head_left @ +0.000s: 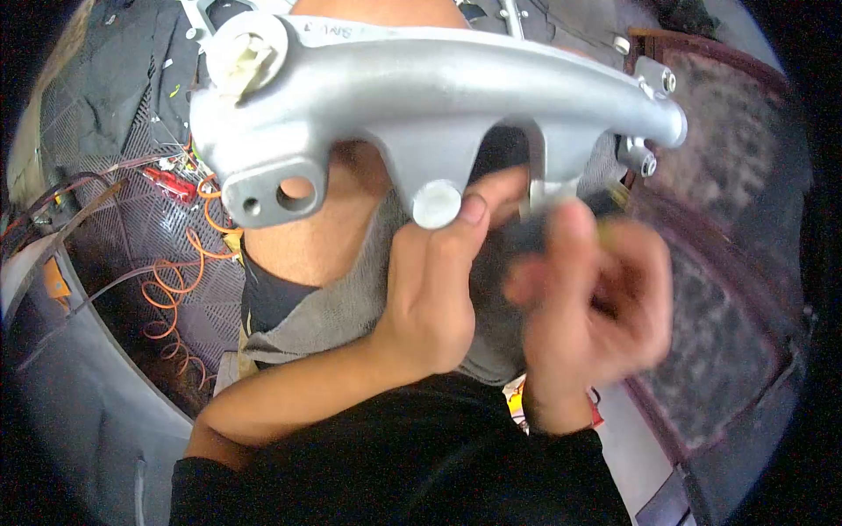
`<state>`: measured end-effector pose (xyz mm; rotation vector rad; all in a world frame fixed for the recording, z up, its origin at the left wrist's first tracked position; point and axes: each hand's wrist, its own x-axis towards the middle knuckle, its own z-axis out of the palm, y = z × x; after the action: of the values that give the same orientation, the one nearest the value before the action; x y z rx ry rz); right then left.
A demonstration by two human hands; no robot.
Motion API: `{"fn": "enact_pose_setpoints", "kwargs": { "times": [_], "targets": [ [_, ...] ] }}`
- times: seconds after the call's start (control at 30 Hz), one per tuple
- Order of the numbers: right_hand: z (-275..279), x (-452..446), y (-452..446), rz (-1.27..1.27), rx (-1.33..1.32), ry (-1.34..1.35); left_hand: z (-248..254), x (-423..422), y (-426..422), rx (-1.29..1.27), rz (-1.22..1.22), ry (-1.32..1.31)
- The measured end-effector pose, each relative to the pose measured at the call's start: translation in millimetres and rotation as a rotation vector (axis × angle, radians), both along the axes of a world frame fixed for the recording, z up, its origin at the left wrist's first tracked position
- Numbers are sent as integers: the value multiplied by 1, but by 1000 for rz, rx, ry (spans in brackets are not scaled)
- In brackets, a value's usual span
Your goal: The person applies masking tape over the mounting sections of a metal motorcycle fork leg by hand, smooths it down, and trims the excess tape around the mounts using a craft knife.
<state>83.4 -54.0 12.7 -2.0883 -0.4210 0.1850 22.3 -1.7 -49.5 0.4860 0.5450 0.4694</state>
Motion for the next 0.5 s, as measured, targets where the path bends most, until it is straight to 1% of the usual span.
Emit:
{"fn": "enact_pose_setpoints", "kwargs": {
  "times": [0.03,0.1,0.13,0.17,0.2,0.27,0.33,0.37,0.43,0.47,0.5],
  "targets": [
    [-11,3,-7,133,-92,-72,1,-7,-1,17,-84,37],
    [-8,3,-10,312,-240,-134,-4,-8,6,104,-219,87],
    [-8,0,-14,279,-169,-62,-4,-6,7,158,-241,104],
    [-2,-2,-17,204,-152,-35,-4,-4,8,212,-263,122],
    [2,2,-21,187,-139,-38,-4,-2,7,193,-235,93],
    [6,18,-42,302,-154,-210,-3,2,5,156,-180,35],
    [8,35,-50,326,-151,-313,4,6,10,253,-219,125],
    [7,41,-47,313,-133,-309,7,4,10,288,-193,112],
    [7,45,-46,272,-70,-213,11,4,14,338,-220,118],
    [8,41,-43,168,18,-71,12,4,14,379,-249,134],
    [8,41,-43,166,17,-71,11,7,13,378,-250,134]
  ]
}}
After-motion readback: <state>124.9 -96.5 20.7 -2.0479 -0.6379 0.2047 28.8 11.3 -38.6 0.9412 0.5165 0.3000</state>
